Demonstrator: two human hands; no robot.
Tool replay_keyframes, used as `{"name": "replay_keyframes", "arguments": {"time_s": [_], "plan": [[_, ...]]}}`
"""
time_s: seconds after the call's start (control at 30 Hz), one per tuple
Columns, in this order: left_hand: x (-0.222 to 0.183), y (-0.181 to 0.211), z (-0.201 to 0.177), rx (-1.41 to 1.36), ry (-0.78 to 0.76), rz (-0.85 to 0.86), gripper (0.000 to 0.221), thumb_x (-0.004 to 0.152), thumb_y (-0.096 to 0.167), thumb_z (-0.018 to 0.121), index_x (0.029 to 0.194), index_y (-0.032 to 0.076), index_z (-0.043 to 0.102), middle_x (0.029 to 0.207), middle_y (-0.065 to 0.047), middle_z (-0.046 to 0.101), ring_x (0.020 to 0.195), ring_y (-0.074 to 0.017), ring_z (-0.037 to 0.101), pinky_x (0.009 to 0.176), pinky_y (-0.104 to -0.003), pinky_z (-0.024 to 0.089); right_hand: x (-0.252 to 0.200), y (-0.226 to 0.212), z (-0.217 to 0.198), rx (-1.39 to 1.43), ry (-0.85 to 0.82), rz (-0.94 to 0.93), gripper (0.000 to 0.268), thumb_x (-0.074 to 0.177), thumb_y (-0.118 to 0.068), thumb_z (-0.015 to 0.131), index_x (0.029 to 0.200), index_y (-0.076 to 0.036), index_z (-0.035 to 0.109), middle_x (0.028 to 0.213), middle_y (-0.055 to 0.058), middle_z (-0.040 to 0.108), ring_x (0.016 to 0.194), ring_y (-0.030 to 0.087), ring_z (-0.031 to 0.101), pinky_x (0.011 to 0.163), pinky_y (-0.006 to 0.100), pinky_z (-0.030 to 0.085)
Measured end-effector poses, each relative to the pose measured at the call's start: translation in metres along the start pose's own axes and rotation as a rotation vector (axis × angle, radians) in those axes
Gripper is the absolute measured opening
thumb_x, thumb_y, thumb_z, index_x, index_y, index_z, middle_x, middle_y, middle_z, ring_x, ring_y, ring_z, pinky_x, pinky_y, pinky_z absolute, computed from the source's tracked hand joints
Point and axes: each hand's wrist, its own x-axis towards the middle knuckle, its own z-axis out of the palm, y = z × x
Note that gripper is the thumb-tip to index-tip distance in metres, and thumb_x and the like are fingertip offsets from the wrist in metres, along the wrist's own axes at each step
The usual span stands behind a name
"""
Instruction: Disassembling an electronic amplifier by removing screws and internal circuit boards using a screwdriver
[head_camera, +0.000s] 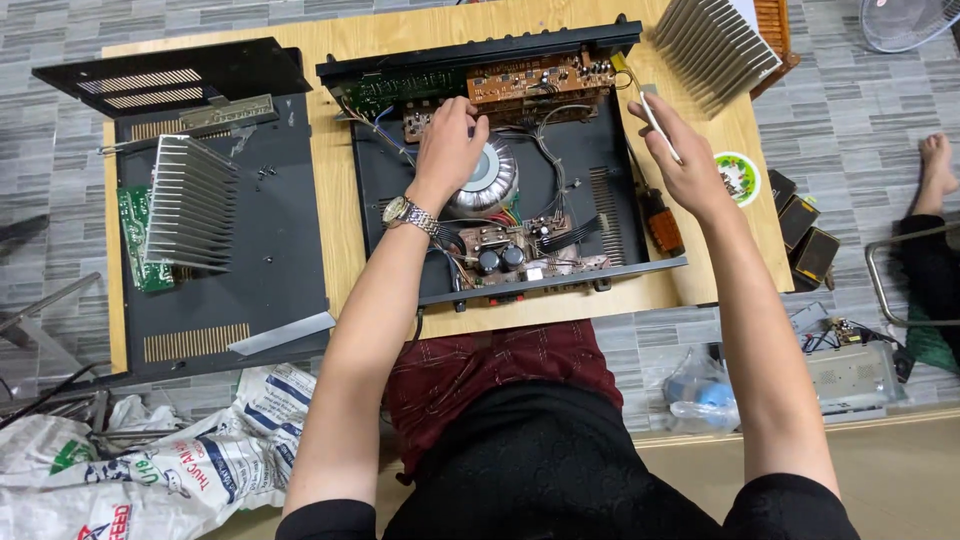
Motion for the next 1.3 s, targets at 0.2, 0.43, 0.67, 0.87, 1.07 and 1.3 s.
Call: {"name": "replay_keyframes", "arguments": {"time_s": [0.2, 0.43, 0.67, 0.87, 1.07, 1.3], "plan": [[0.001, -0.006, 0.005, 0.015, 0.037, 0.044, 0.023, 0.104, 0.026, 0.051, 0.103, 0.004, 0.06, 0.099, -0.012, 0.065, 0.093, -0.0303, 0.063, 0.078, -0.045, 0.049, -0.003, -0.006, -0.002, -0.033, -0.03, 0.017, 0.051, 0.115, -0.028, 0.037, 0.159, -0.002, 0.035, 0.154, 0.016, 0.053, 0.143, 0.034, 0.049, 0.112, 0.048, 0.041], [0.001, -0.004, 0.004, 0.011, 0.015, 0.022, 0.024, 0.105, 0.027, 0.05, 0.103, 0.004, 0.06, 0.1, -0.011, 0.065, 0.094, -0.0291, 0.062, 0.077, -0.045, 0.049, -0.006, -0.004, -0.006, -0.094, -0.066, 0.08, 0.05, 0.113, -0.022, 0.04, 0.16, -0.008, 0.034, 0.154, 0.012, 0.054, 0.144, 0.034, 0.048, 0.115, 0.048, 0.037], [0.001, -0.002, 0.002, 0.009, 0.011, 0.01, 0.025, 0.105, 0.028, 0.05, 0.103, 0.005, 0.059, 0.1, -0.01, 0.064, 0.095, -0.0287, 0.062, 0.079, -0.044, 0.049, 0.019, 0.004, -0.005, -0.139, -0.066, 0.064, 0.053, 0.114, -0.028, 0.04, 0.162, -0.008, 0.032, 0.155, 0.012, 0.054, 0.146, 0.037, 0.045, 0.114, 0.05, 0.033], [0.001, -0.009, 0.006, 0.033, 0.021, 0.024, 0.024, 0.105, 0.028, 0.05, 0.103, 0.006, 0.06, 0.098, -0.009, 0.064, 0.093, -0.0286, 0.062, 0.079, -0.044, 0.049, -0.025, -0.002, -0.013, -0.152, -0.077, 0.073, 0.051, 0.113, -0.024, 0.042, 0.16, -0.006, 0.037, 0.148, 0.012, 0.059, 0.137, 0.032, 0.054, 0.111, 0.045, 0.039], [0.003, -0.012, 0.011, 0.06, 0.017, 0.017, 0.024, 0.105, 0.027, 0.051, 0.106, 0.005, 0.06, 0.1, -0.011, 0.064, 0.093, -0.0301, 0.062, 0.082, -0.045, 0.049, -0.07, -0.01, -0.039, -0.232, -0.027, 0.144, 0.05, 0.113, -0.025, 0.038, 0.159, -0.003, 0.04, 0.148, 0.013, 0.059, 0.142, 0.03, 0.049, 0.114, 0.043, 0.034], [0.002, -0.012, 0.01, 0.047, 0.041, 0.052, 0.023, 0.105, 0.027, 0.05, 0.104, 0.005, 0.059, 0.098, -0.01, 0.064, 0.091, -0.0296, 0.063, 0.08, -0.045, 0.049, -0.044, -0.011, -0.023, -0.214, -0.15, 0.122, 0.05, 0.111, -0.018, 0.044, 0.159, -0.006, 0.039, 0.147, 0.008, 0.061, 0.126, 0.031, 0.06, 0.106, 0.045, 0.04]]}}
